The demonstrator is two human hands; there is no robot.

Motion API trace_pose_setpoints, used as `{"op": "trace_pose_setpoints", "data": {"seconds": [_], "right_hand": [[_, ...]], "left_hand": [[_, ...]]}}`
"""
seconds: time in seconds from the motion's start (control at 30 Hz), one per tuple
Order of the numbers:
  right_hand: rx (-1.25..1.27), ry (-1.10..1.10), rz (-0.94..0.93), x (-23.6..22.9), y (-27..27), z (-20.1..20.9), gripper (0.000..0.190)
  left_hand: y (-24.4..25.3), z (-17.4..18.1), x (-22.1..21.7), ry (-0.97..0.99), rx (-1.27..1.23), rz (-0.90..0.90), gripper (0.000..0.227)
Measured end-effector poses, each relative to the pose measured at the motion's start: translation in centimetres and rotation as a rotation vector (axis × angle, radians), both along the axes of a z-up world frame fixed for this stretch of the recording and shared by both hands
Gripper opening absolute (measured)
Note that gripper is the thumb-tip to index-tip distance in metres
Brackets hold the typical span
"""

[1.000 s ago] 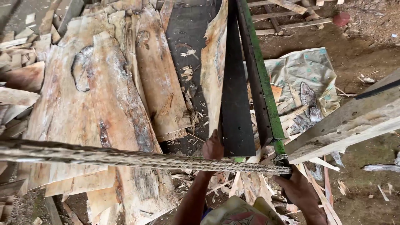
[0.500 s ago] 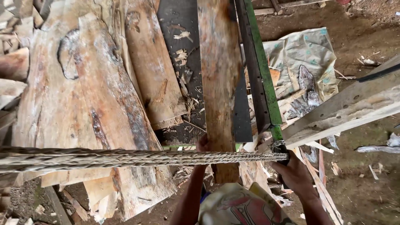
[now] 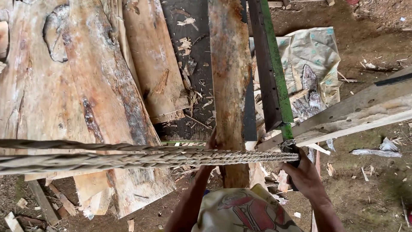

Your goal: Manually trimming and stacking thin wood sheets using a lever-operated cutter.

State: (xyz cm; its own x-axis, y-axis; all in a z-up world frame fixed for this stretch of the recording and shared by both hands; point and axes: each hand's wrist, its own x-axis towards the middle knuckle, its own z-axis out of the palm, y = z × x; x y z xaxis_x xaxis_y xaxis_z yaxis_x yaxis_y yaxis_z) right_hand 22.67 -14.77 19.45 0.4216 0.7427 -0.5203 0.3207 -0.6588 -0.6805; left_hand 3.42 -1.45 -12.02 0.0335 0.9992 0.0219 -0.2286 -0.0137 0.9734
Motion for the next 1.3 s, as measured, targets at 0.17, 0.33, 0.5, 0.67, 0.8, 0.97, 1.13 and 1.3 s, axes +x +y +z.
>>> {"op": "trace_pose_setpoints", "data": {"seconds": [0.17,0.33,0.5,0.67,0.8,0.97,1.13,1.3], "right_hand": [[-0.015,-0.025,-0.016,0.1,-0.1,-0.3,0.064],[0.012,-0.026,-0.058,-0.7,-0.3,-1.2,0.066],[-0.006,-0.02,-0.075,-0.6,-0.4,-1.2,0.066],[-0.007,-0.009,-0.056,0.0,-0.2,-0.6,0.067],[0.011,0.031,-0.052,0.5,-0.2,-0.7,0.066],[0.035,0.057,-0.058,0.5,-0.3,-0.9,0.065],[0.063,0.077,-0.077,1.1,-0.8,-0.1,0.06],[0.028,0.058,-0.078,1.3,-0.6,1.2,0.054]], "left_hand": [[-1.3,-0.9,1.5,-0.027,-0.01,0.008,0.059],[-1.7,-3.7,1.7,-0.067,0.001,0.027,0.064],[-1.7,-9.0,3.3,-0.25,-0.107,-0.121,0.083],[2.0,-6.4,2.5,-0.478,-0.236,-0.04,0.067],[4.8,5.8,0.9,0.428,-0.323,-0.226,0.074],[8.4,3.5,1.7,0.126,-0.312,-0.209,0.084],[8.7,3.9,2.9,0.138,-0.3,-0.145,0.086],[7.7,0.0,2.2,-0.27,-0.316,-0.082,0.089]]}}
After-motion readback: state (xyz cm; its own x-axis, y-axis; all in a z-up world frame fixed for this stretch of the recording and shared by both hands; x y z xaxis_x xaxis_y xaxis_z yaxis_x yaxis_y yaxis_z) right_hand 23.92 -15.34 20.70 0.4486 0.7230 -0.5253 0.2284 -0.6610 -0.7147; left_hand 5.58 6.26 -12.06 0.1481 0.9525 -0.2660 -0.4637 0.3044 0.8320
